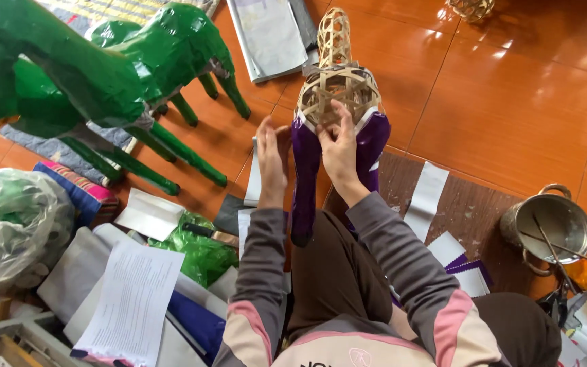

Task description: Cutting paper strips and gluing them onto a bamboo horse frame to create paper decorations.

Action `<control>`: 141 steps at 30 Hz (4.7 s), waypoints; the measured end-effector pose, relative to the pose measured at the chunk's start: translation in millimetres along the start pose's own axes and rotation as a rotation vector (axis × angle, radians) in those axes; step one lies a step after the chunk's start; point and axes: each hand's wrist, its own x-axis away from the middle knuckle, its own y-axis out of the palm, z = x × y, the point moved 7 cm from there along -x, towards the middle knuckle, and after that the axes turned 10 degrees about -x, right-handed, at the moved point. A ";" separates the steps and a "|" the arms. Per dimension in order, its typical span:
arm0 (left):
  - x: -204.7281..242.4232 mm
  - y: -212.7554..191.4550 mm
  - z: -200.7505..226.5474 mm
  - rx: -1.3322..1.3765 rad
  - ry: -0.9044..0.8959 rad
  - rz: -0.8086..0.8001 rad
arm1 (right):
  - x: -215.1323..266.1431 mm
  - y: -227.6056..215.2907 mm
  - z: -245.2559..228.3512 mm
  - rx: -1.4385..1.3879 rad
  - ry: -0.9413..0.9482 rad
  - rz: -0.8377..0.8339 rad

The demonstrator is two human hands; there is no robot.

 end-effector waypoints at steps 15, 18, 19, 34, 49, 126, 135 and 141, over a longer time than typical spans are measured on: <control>269.1 -60.1 -120.5 0.308 -0.871 -0.187 | 167.1 -127.1 -54.6 0.151 0.017 -0.017; 309.8 -26.2 -162.2 0.162 -1.008 -0.318 | 255.9 -242.3 27.7 0.344 0.226 0.196; 320.6 -7.2 -175.1 0.058 -0.997 -0.443 | 289.8 -287.0 60.9 0.535 0.372 0.303; 301.3 151.0 -246.3 -1.542 0.235 -0.675 | 253.2 -481.5 -79.3 1.497 0.170 0.501; 336.1 140.2 -271.2 -1.816 -0.202 -0.995 | 269.3 -568.9 -54.7 1.803 0.469 0.383; 352.2 64.3 -383.8 -0.461 -0.981 -0.561 | 338.4 -513.6 25.8 -0.107 0.633 0.769; 372.3 67.6 -388.7 -0.275 -1.169 -0.551 | 316.0 -462.9 23.8 0.369 0.457 0.584; 376.7 64.8 -387.0 -0.326 -1.097 -0.616 | 261.0 -435.6 59.6 1.228 0.646 0.233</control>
